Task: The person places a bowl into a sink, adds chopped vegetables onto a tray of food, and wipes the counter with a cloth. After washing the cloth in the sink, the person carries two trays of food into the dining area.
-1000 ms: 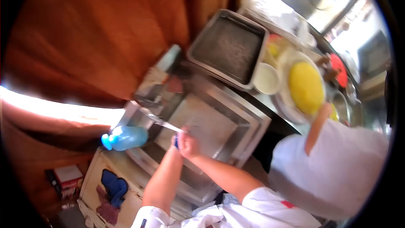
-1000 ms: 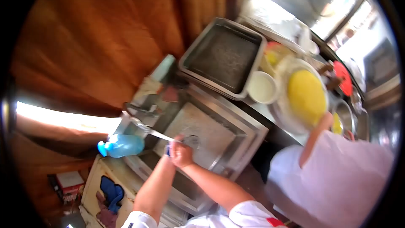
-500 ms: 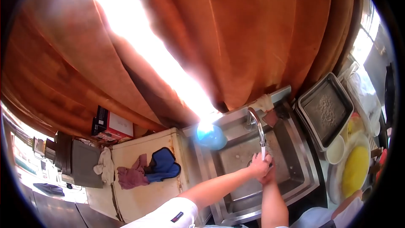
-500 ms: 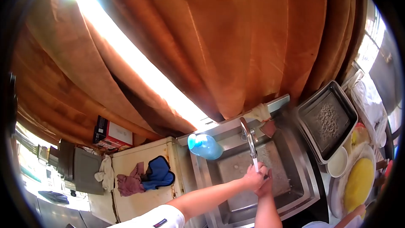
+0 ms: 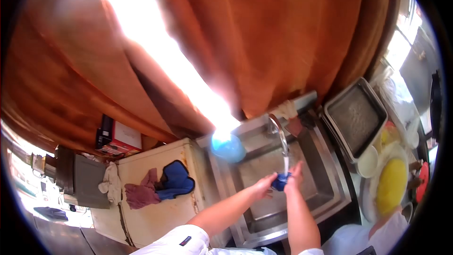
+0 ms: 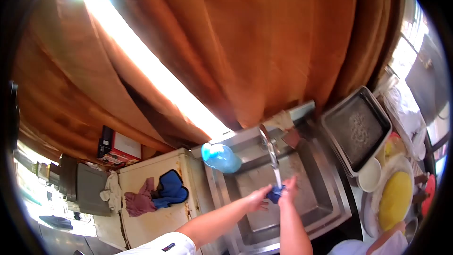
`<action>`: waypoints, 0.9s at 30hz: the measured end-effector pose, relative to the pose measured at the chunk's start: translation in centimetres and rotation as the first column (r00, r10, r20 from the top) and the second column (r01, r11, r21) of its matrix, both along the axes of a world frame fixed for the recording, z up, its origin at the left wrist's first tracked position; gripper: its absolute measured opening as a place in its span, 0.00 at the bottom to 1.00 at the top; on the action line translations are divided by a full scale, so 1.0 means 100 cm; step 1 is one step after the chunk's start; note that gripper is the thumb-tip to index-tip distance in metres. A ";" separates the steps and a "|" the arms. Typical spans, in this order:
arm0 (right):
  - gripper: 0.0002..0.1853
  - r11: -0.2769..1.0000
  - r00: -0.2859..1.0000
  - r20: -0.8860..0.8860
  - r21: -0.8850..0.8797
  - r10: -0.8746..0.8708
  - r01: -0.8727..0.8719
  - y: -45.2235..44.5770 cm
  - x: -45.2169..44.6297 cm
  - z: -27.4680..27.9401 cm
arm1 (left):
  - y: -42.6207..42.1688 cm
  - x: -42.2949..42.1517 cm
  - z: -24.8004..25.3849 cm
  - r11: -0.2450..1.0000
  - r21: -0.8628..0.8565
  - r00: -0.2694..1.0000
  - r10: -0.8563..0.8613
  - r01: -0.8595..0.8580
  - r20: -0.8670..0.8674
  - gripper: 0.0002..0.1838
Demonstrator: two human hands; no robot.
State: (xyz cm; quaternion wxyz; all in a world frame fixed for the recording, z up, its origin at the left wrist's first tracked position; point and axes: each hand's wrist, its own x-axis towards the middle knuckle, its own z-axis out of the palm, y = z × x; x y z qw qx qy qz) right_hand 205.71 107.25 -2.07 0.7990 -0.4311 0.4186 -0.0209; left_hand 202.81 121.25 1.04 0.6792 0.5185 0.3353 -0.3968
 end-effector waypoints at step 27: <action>0.33 0.724 0.958 -0.108 0.678 0.267 -0.126 -0.054 -0.024 -0.034 | -0.074 0.033 0.078 0.715 0.671 0.632 -0.615 0.197 0.471 0.17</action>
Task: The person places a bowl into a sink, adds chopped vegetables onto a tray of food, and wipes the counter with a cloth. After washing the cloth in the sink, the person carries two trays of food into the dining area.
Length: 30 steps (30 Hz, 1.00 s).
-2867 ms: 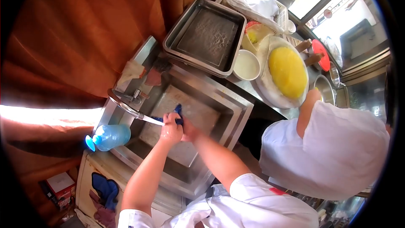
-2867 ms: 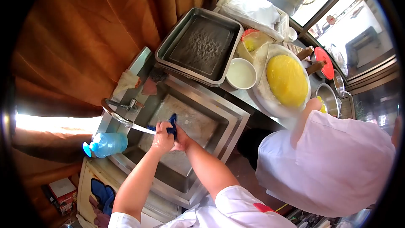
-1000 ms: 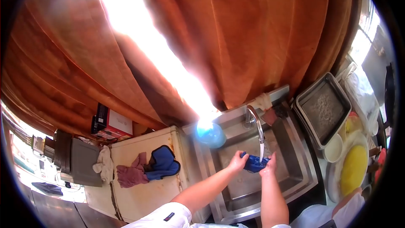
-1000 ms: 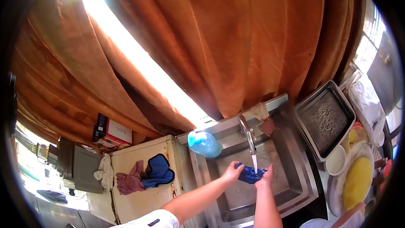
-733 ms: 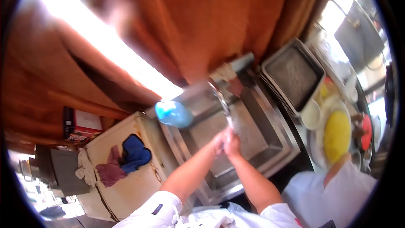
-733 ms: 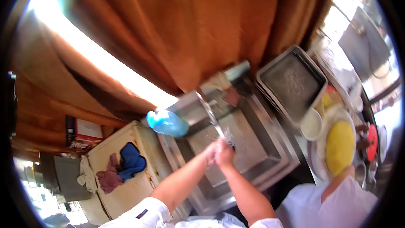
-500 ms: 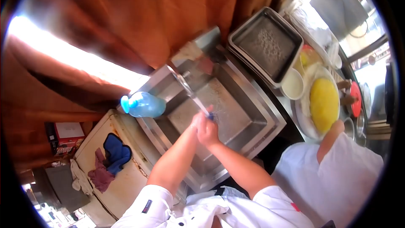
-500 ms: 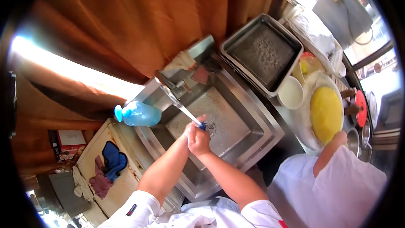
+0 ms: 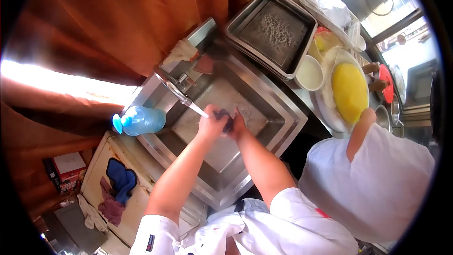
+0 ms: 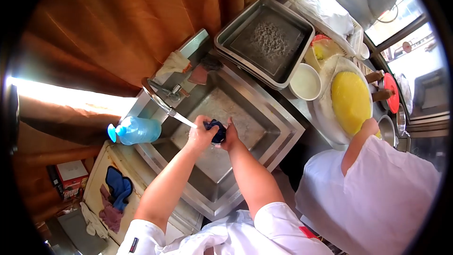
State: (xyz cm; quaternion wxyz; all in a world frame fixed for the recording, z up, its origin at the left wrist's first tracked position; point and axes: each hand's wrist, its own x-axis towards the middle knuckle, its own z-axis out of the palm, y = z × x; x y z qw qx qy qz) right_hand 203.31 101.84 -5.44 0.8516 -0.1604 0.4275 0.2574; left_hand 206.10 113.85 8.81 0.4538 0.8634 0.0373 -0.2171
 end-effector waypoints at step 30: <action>0.18 -0.079 0.772 0.376 -0.875 0.513 0.479 0.090 -0.021 0.109 | 0.060 -0.018 -0.192 0.186 -0.762 0.742 -0.175 -0.620 -0.647 0.24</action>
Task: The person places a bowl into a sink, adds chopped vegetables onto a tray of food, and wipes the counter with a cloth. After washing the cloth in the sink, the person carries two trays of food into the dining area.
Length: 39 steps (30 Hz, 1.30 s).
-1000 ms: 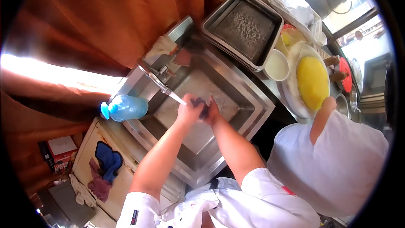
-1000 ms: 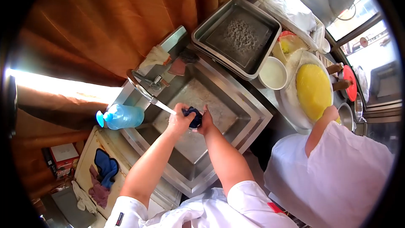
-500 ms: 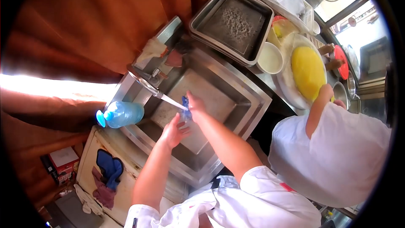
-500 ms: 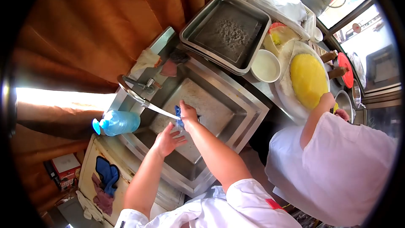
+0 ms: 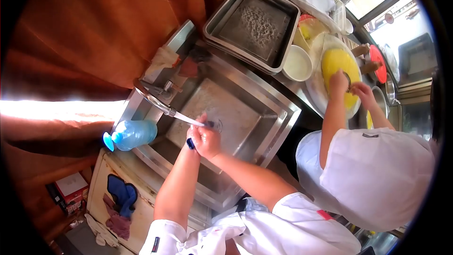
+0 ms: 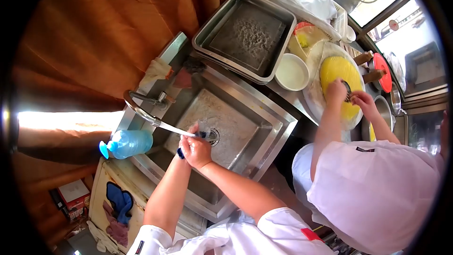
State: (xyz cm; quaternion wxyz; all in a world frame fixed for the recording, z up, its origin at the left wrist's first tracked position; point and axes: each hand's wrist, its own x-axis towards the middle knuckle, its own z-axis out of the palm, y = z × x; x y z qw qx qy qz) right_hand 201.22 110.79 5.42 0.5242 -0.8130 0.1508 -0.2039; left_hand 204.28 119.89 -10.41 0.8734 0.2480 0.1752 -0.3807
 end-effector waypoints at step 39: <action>0.22 0.468 0.788 -0.097 0.846 0.608 -0.256 -0.042 0.176 -0.037 | 0.055 -0.015 0.253 0.101 0.879 0.382 -0.874 -0.466 0.302 0.29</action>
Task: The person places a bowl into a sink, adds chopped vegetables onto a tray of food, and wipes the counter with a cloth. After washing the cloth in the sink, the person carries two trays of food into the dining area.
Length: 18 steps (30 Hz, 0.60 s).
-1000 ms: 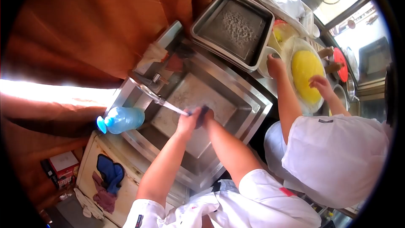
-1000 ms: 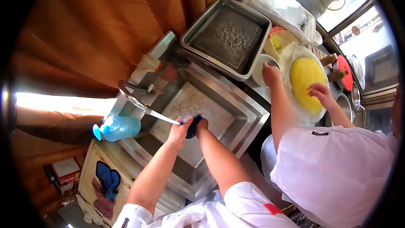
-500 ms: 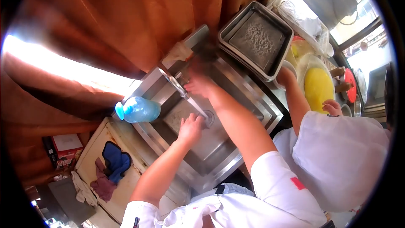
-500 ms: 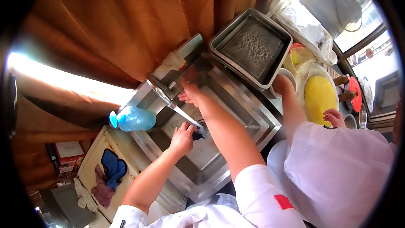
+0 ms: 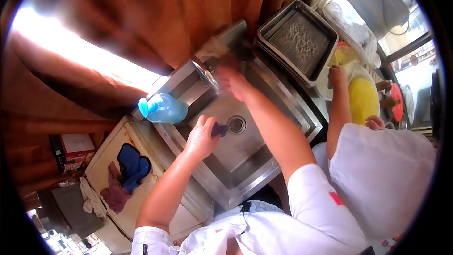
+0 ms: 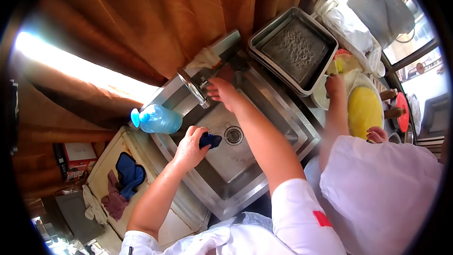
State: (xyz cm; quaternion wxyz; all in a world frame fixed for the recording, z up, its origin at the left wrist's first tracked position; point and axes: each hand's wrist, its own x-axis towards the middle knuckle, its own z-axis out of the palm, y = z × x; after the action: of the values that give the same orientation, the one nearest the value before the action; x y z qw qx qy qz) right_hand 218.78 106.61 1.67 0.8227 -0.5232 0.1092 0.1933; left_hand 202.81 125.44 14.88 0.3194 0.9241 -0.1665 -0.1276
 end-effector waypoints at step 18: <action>0.32 0.836 0.758 0.586 -0.540 0.288 0.100 -0.018 -0.194 0.088 | 0.045 -0.038 -0.012 0.954 -0.293 0.955 -0.019 -0.071 -0.295 0.31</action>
State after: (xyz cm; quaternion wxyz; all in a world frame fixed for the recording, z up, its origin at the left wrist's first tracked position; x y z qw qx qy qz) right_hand 199.43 104.79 10.52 0.6156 -0.7719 -0.1586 0.0053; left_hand 199.04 129.92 13.65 0.4789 0.8375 -0.1222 -0.2328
